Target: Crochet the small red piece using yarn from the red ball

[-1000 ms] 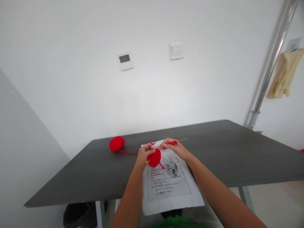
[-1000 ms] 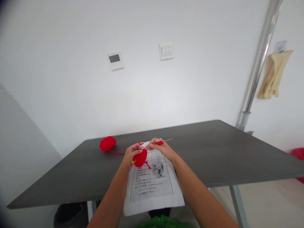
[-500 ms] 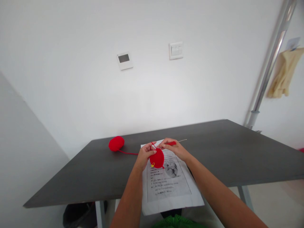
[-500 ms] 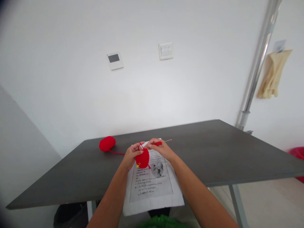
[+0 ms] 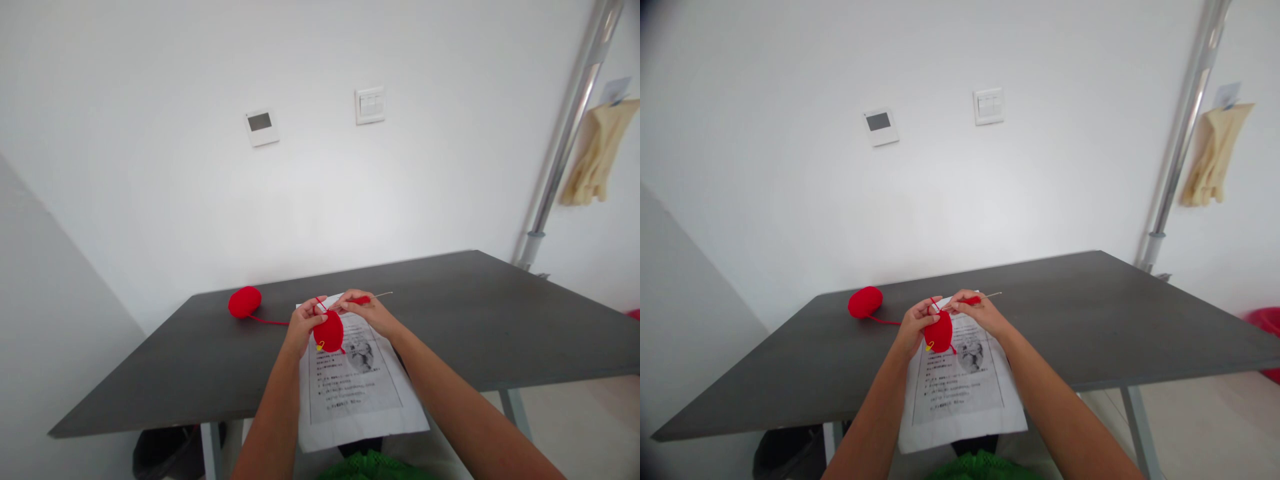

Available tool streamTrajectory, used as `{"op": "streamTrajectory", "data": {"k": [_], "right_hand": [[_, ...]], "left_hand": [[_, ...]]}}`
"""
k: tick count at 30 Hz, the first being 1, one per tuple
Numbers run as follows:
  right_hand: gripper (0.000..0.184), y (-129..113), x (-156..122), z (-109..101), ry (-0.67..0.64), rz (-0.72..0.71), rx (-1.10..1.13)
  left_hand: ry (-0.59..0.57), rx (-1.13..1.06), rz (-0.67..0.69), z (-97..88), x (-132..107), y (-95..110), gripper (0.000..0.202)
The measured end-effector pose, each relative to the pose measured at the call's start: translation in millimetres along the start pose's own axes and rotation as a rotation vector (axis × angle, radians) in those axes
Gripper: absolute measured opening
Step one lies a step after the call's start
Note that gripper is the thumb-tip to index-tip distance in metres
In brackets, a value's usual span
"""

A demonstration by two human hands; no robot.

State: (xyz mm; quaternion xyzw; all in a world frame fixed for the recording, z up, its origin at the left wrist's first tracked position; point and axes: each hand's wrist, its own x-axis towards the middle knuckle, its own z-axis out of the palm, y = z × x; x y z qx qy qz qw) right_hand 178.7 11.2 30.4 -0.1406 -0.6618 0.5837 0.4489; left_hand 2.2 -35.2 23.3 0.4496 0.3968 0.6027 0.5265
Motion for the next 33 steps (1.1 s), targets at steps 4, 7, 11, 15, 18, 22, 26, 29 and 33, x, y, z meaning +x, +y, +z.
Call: {"op": "streamTrajectory", "data": {"k": [4, 7, 11, 15, 18, 22, 26, 29, 33], "right_hand": [[0.019, 1.3, 0.1, -2.5, -0.008, 0.024, 0.051], [0.018, 1.9, -0.2, -4.8, -0.029, 0.043, 0.081], [0.018, 2.2, -0.5, -7.5, -0.060, 0.067, 0.106], [0.019, 1.0, -0.5, -9.1, -0.083, 0.066, 0.083], [0.019, -1.7, -0.6, -8.6, -0.088, 0.068, 0.048], [0.019, -5.6, -0.7, -5.9, -0.077, 0.071, 0.012], [0.019, -4.9, -0.7, -3.7, -0.068, 0.054, -0.016], [0.019, -0.1, -0.4, -3.7, -0.061, 0.033, -0.050], [0.016, 4.3, 0.0, -3.6, -0.063, 0.004, -0.124]], "left_hand": [[0.006, 0.007, 0.006, 0.6, -0.1, 0.0, 0.044], [0.008, 0.017, 0.004, 0.4, -0.2, -0.3, 0.043], [-0.006, 0.043, 0.000, -1.2, 0.0, -1.4, 0.042], [-0.005, 0.077, -0.001, -3.0, 1.0, -3.1, 0.039], [0.001, 0.096, 0.003, -3.9, 1.9, -4.4, 0.039], [0.015, 0.126, 0.003, -4.5, 2.8, -5.6, 0.040], [0.018, 0.150, 0.028, -4.1, 2.9, -6.1, 0.042], [0.037, 0.168, 0.054, -3.2, 2.6, -5.6, 0.042], [0.045, 0.215, 0.081, -2.1, 2.1, -4.4, 0.040]]}}
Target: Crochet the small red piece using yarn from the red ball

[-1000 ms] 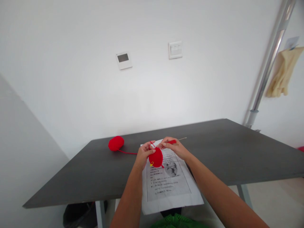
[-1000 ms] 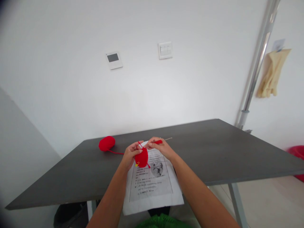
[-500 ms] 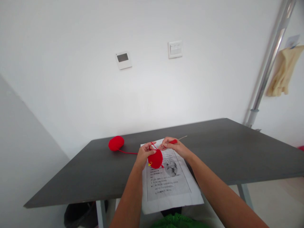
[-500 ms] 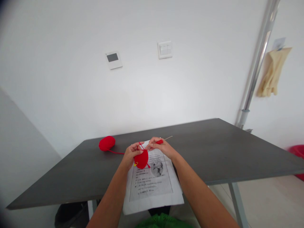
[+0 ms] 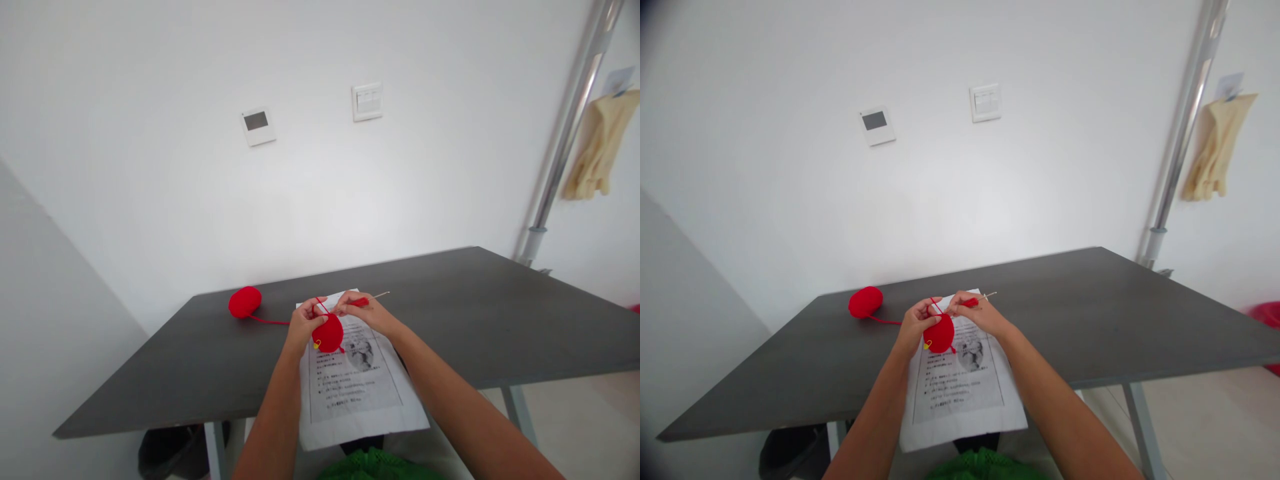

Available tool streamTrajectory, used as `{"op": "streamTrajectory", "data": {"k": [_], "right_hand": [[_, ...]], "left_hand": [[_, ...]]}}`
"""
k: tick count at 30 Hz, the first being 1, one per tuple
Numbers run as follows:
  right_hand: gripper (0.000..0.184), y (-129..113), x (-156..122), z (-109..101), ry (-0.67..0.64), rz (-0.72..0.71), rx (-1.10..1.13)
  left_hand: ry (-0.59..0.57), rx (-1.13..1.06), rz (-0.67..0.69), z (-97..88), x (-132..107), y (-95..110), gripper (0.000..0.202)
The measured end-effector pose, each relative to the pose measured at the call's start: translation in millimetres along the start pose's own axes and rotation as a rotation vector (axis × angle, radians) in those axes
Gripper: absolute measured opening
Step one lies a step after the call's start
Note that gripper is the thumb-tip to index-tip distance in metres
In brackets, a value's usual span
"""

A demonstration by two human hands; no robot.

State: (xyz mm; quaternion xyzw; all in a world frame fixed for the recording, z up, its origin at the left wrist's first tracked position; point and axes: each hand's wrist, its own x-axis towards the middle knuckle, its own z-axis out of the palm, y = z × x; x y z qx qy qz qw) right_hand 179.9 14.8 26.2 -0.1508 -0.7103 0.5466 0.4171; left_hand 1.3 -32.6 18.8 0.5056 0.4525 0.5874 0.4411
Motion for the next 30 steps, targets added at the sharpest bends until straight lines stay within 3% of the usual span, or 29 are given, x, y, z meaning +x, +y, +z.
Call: {"op": "streamTrajectory", "data": {"k": [9, 16, 22, 27, 30], "right_hand": [[0.016, 0.1, -0.1, 9.3, -0.020, -0.131, -0.294], [0.014, 7.3, 0.9, 7.8, 0.031, -0.299, -0.500], [0.016, 2.2, -1.0, 11.2, 0.057, -0.257, -0.576], [0.016, -2.6, -2.4, 15.3, 0.044, -0.300, -0.577], [0.016, -3.3, -2.6, 16.7, 0.047, -0.321, -0.577]], "left_hand": [[-0.017, 0.080, 0.007, 3.0, -0.5, -0.6, 0.039], [0.077, -0.052, -0.001, 0.5, 4.6, -7.0, 0.053], [0.118, -0.174, -0.043, 1.1, 3.5, -2.6, 0.049], [0.218, -0.192, -0.043, -0.2, 7.3, -5.2, 0.039], [0.216, -0.205, -0.098, -2.6, 9.8, -10.4, 0.042]]}}
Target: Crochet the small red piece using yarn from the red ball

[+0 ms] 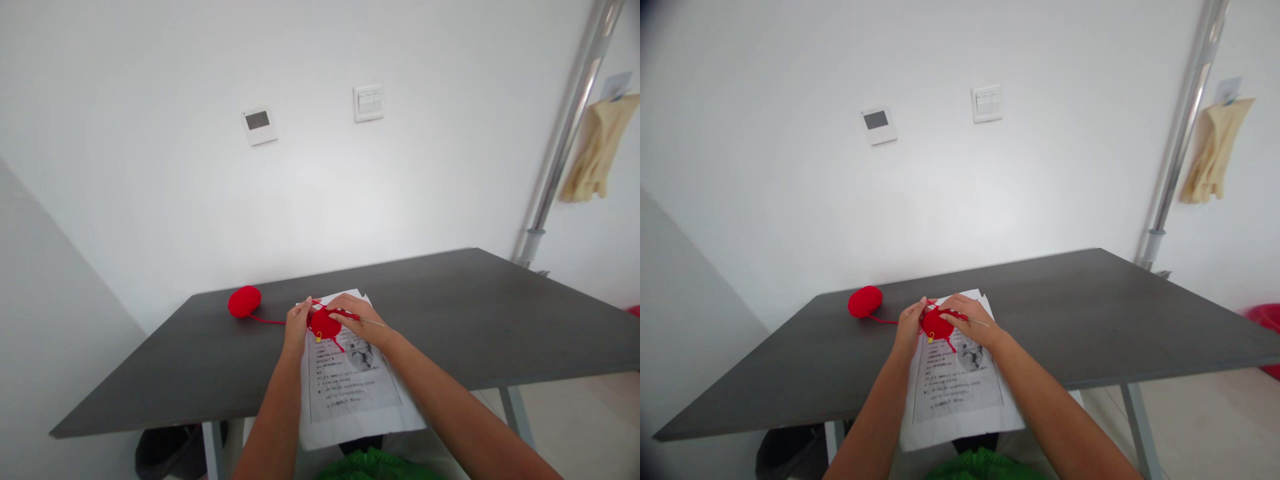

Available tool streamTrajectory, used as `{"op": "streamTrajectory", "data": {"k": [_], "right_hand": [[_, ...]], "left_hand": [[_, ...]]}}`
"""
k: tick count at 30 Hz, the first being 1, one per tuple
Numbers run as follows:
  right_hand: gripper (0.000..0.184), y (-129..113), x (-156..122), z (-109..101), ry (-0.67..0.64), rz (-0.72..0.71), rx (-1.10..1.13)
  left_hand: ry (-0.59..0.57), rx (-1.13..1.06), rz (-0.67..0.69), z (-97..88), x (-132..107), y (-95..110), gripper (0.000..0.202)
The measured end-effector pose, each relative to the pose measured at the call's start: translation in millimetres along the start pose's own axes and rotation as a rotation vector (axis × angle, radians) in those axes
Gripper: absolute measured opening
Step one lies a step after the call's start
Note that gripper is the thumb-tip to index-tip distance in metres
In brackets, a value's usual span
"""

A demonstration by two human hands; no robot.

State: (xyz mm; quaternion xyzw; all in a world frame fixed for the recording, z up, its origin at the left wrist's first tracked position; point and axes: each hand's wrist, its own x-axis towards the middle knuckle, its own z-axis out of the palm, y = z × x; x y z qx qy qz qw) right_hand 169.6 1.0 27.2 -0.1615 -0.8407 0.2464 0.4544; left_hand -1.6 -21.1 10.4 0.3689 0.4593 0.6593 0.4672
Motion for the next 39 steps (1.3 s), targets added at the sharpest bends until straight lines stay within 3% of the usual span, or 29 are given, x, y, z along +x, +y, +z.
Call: {"op": "streamTrajectory", "data": {"k": [17, 31, 39], "right_hand": [[0.018, 4.9, -2.3, 0.4, 0.058, 0.001, -0.135], [0.016, 7.3, -2.3, 1.0, -0.008, -0.003, -0.207], [0.016, 7.2, -2.3, 1.0, -0.062, -0.045, -0.241]], "left_hand": [[-0.012, 0.070, -0.015, -2.7, 1.0, -5.3, 0.043], [0.047, 0.186, 0.145, -0.7, -0.6, -0.6, 0.039], [-0.045, 0.245, 0.193, -2.9, 1.0, -4.4, 0.049]]}}
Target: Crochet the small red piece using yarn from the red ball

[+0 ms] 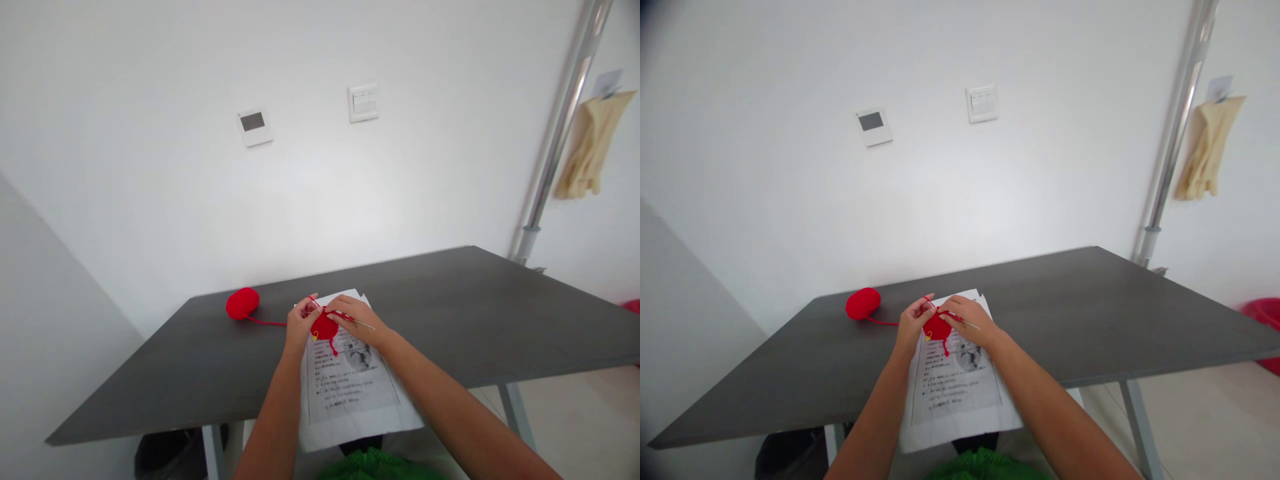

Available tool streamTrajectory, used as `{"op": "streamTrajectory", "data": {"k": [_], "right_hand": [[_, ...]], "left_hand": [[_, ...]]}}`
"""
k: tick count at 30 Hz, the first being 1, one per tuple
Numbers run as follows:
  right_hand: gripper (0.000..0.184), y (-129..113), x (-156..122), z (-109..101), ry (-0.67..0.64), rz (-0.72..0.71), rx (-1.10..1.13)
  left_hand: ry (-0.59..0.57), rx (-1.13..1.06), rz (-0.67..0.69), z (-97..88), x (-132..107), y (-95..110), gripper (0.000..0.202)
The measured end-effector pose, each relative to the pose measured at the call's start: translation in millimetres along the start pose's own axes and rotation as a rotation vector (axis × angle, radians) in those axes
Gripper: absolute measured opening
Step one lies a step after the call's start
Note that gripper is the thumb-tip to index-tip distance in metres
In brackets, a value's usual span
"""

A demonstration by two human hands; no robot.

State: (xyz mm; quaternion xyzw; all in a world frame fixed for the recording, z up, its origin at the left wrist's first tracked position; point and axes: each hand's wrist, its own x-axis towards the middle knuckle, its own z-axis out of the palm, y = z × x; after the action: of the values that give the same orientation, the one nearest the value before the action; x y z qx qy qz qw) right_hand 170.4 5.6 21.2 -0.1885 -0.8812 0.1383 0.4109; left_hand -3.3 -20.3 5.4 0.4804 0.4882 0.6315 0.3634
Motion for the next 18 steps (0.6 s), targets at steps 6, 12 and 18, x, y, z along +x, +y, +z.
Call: {"op": "streamTrajectory", "data": {"k": [6, 12, 18], "right_hand": [[0.018, -0.6, -0.4, -0.5, -0.013, -0.024, 0.010], [0.019, -0.3, 0.1, 0.3, -0.011, -0.005, 0.024], [0.018, 1.1, 1.1, 1.0, 0.057, 0.034, 0.112]], "left_hand": [[0.015, 0.059, 0.048, -0.8, 2.3, -4.1, 0.054], [0.047, 0.024, 0.014, 3.1, -0.9, 2.3, 0.053], [0.114, 0.020, -0.016, 3.9, -2.2, 7.5, 0.050]]}}
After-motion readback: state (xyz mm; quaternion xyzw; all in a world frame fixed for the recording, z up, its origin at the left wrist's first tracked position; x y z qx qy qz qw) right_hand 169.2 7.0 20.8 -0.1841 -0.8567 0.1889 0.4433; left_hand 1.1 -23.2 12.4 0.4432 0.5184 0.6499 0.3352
